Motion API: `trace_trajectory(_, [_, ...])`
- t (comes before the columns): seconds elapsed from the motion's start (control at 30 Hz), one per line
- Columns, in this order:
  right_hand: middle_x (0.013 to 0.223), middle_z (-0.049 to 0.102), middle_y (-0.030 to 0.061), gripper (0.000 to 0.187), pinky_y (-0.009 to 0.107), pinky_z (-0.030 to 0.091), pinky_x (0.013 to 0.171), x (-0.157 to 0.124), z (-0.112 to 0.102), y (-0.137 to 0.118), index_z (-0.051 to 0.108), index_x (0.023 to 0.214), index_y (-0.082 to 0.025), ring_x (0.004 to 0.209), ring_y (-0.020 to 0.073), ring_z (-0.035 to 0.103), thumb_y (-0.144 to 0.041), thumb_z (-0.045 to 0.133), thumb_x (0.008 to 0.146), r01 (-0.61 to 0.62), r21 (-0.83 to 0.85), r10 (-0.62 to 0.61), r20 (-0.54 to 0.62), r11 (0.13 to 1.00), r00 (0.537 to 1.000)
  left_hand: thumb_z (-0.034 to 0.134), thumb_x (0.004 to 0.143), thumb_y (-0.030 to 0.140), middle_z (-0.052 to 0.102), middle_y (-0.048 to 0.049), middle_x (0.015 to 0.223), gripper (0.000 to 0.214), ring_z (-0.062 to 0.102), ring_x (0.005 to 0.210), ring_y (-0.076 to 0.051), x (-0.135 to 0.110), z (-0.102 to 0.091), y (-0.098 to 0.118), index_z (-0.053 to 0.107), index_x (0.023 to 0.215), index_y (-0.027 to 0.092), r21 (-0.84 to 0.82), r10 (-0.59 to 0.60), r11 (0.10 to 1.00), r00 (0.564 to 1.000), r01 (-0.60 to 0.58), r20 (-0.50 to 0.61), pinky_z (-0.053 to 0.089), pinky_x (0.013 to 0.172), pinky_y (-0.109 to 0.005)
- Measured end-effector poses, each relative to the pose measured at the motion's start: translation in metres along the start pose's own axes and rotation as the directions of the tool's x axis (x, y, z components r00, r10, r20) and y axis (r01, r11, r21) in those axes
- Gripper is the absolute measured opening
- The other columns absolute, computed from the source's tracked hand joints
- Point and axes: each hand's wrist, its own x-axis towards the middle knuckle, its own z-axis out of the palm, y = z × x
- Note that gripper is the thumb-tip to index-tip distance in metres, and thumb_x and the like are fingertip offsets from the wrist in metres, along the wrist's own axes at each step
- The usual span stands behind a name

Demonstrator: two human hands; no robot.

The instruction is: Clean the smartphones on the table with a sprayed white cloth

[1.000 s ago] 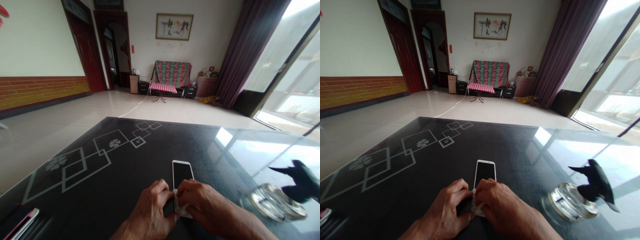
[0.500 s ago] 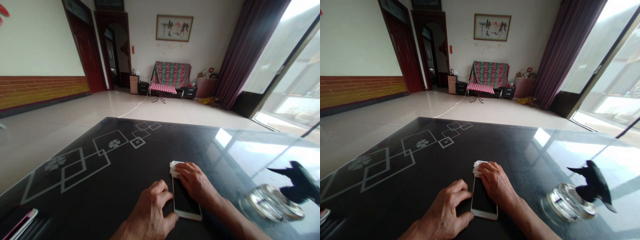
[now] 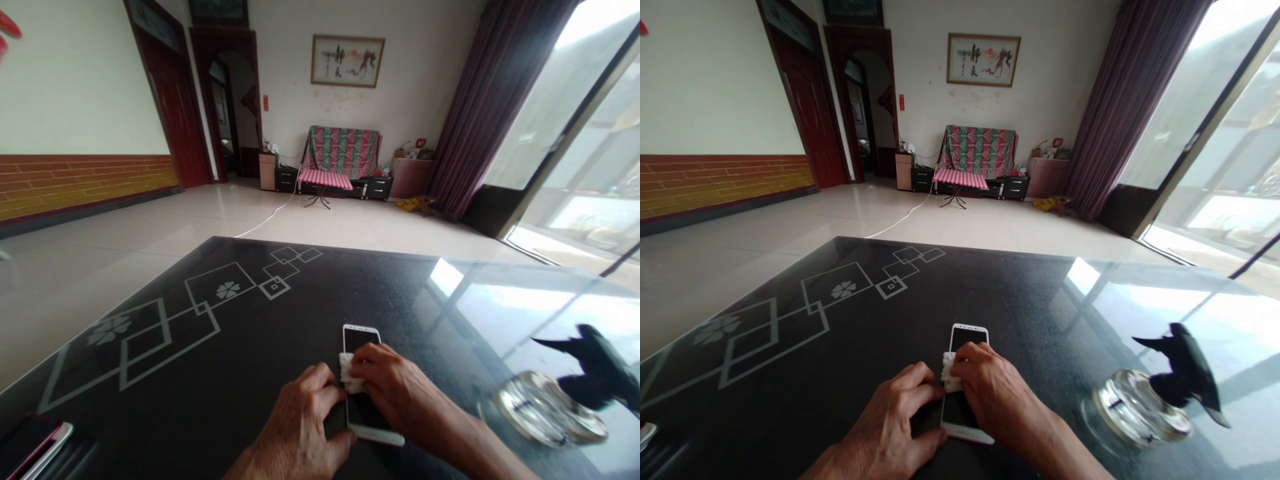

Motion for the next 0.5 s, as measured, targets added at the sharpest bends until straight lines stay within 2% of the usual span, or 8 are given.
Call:
trace_trajectory(0.2, [0.115, 0.063, 0.0028, 0.034, 0.033, 0.041, 0.095, 0.014, 0.018, 0.020, 0.062, 0.112, -0.023, 0.107, 0.0180, 0.054, -0.008, 0.044, 0.087, 0.041, -0.065, -0.053, -0.202, 0.997, 0.978, 0.069, 0.065, 0.018, 0.058, -0.0028, 0.087, 0.021, 0.057, 0.083, -0.021, -0.001, 0.005, -0.003, 0.068, 0.085, 0.020, 0.040, -0.002, 0.999, 1.000, 0.003, -0.011, 0.049, 0.074, -0.031])
trace_trajectory(0.5, [0.118, 0.063, 0.0047, 0.033, 0.036, 0.043, 0.094, 0.022, 0.022, 0.041, 0.059, 0.115, -0.021, 0.105, 0.0198, 0.054, -0.011, 0.041, 0.090, -0.013, -0.131, -0.029, -0.314, 0.991, 0.949, 0.068, 0.065, 0.018, 0.057, -0.0019, 0.088, 0.026, 0.057, 0.080, -0.019, -0.001, 0.002, -0.001, 0.067, 0.091, 0.021, 0.042, 0.006, 0.999, 1.000, -0.006, -0.014, 0.048, 0.074, -0.031])
